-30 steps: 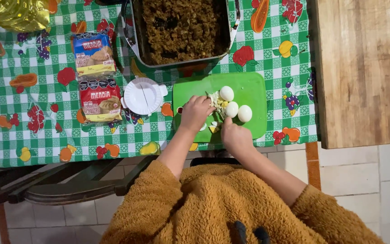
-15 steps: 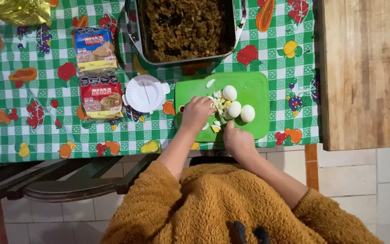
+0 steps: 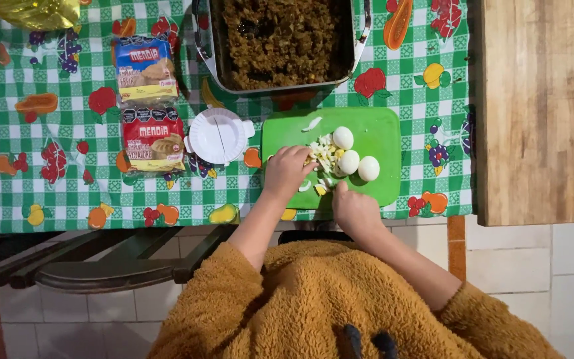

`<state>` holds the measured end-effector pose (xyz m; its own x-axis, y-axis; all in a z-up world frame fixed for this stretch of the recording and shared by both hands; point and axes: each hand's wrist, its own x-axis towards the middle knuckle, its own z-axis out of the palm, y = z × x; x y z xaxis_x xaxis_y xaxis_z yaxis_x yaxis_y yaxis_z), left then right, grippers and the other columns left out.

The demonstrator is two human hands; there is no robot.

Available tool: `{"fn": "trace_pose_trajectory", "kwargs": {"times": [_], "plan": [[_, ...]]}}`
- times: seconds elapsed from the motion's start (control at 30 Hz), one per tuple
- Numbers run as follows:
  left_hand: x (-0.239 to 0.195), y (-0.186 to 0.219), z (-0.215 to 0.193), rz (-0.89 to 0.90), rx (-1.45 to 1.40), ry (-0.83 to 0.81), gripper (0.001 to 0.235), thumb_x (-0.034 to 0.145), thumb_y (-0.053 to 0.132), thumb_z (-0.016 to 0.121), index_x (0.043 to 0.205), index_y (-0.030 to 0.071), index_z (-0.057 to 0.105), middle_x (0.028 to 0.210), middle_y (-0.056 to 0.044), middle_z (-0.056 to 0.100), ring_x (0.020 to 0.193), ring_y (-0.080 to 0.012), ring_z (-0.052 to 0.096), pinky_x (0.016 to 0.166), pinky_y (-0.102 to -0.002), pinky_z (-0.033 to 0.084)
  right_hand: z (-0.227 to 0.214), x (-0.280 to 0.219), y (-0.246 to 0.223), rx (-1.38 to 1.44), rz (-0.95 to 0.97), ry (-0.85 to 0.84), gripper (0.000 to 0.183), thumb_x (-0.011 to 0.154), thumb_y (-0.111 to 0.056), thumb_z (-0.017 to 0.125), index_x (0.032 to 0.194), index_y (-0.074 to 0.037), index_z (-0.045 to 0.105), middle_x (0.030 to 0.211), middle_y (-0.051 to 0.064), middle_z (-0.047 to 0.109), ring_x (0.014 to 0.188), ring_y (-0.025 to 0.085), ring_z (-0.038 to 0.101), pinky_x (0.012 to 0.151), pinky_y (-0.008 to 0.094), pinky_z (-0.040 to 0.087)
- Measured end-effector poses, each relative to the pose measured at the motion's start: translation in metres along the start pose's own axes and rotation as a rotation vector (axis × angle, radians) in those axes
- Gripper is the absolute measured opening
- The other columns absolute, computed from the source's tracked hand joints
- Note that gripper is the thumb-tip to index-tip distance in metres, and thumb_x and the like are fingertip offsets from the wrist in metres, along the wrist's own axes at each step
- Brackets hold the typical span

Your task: Chop boiled eggs on a cutting board using a knife.

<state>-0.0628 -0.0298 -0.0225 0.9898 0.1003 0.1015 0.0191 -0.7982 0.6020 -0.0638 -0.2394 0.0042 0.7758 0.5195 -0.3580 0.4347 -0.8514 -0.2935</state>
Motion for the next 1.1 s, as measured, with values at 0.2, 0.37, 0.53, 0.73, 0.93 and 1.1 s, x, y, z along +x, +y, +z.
{"fn": "trace_pose_trajectory", "kwargs": {"times": [0.2, 0.37, 0.53, 0.73, 0.93, 1.1], "plan": [[-0.002, 0.013, -0.02, 0.036, 0.008, 0.099, 0.027, 0.083, 0.027, 0.079, 0.103, 0.01, 0.074, 0.106, -0.005, 0.075, 0.096, -0.0264, 0.07, 0.079, -0.041, 0.058, -0.019, -0.003, -0.008, -0.002, 0.016, 0.038, 0.022, 0.101, -0.025, 0.048, 0.097, -0.003, 0.05, 0.064, 0.018, 0.069, 0.054, 0.04, 0.068, 0.047, 0.053, 0.053], [-0.001, 0.012, -0.014, 0.005, 0.023, 0.068, 0.013, 0.087, 0.024, 0.077, 0.093, 0.013, 0.075, 0.093, -0.003, 0.074, 0.091, -0.0258, 0.069, 0.074, -0.043, 0.056, 0.0, 0.002, 0.0, -0.022, -0.02, 0.001, 0.022, 0.1, -0.024, 0.049, 0.097, -0.003, 0.05, 0.063, 0.017, 0.069, 0.053, 0.039, 0.068, 0.046, 0.053, 0.053], [-0.002, 0.008, -0.021, 0.024, 0.006, 0.084, 0.012, 0.087, 0.023, 0.077, 0.092, 0.012, 0.075, 0.092, -0.004, 0.073, 0.089, -0.0275, 0.067, 0.075, -0.042, 0.056, -0.011, -0.007, -0.001, -0.085, -0.034, 0.05, 0.018, 0.101, -0.023, 0.049, 0.095, -0.006, 0.05, 0.062, 0.015, 0.068, 0.053, 0.038, 0.068, 0.046, 0.051, 0.053], [-0.013, -0.002, -0.023, -0.068, 0.044, 0.019, 0.023, 0.083, 0.024, 0.081, 0.099, 0.009, 0.075, 0.106, -0.007, 0.073, 0.107, -0.0302, 0.065, 0.088, -0.044, 0.055, -0.008, 0.001, -0.009, -0.039, -0.049, 0.035, 0.024, 0.102, -0.028, 0.05, 0.093, -0.005, 0.05, 0.062, 0.016, 0.068, 0.052, 0.037, 0.068, 0.045, 0.051, 0.053], [-0.02, 0.007, -0.036, -0.135, -0.005, -0.018, 0.047, 0.075, 0.03, 0.087, 0.114, 0.008, 0.072, 0.119, -0.007, 0.069, 0.115, -0.0305, 0.06, 0.098, -0.044, 0.051, -0.02, -0.008, -0.008, -0.062, -0.027, 0.019, 0.025, 0.102, -0.028, 0.051, 0.089, -0.007, 0.051, 0.063, 0.016, 0.068, 0.053, 0.038, 0.068, 0.046, 0.051, 0.053], [-0.025, 0.015, -0.015, -0.009, 0.078, -0.013, 0.039, 0.073, 0.028, 0.085, 0.108, 0.014, 0.074, 0.114, -0.001, 0.071, 0.111, -0.0254, 0.061, 0.092, -0.046, 0.049, -0.026, -0.01, -0.015, -0.028, -0.08, 0.094, 0.025, 0.101, -0.028, 0.053, 0.088, -0.007, 0.052, 0.062, 0.015, 0.069, 0.052, 0.037, 0.068, 0.045, 0.05, 0.053]]}}
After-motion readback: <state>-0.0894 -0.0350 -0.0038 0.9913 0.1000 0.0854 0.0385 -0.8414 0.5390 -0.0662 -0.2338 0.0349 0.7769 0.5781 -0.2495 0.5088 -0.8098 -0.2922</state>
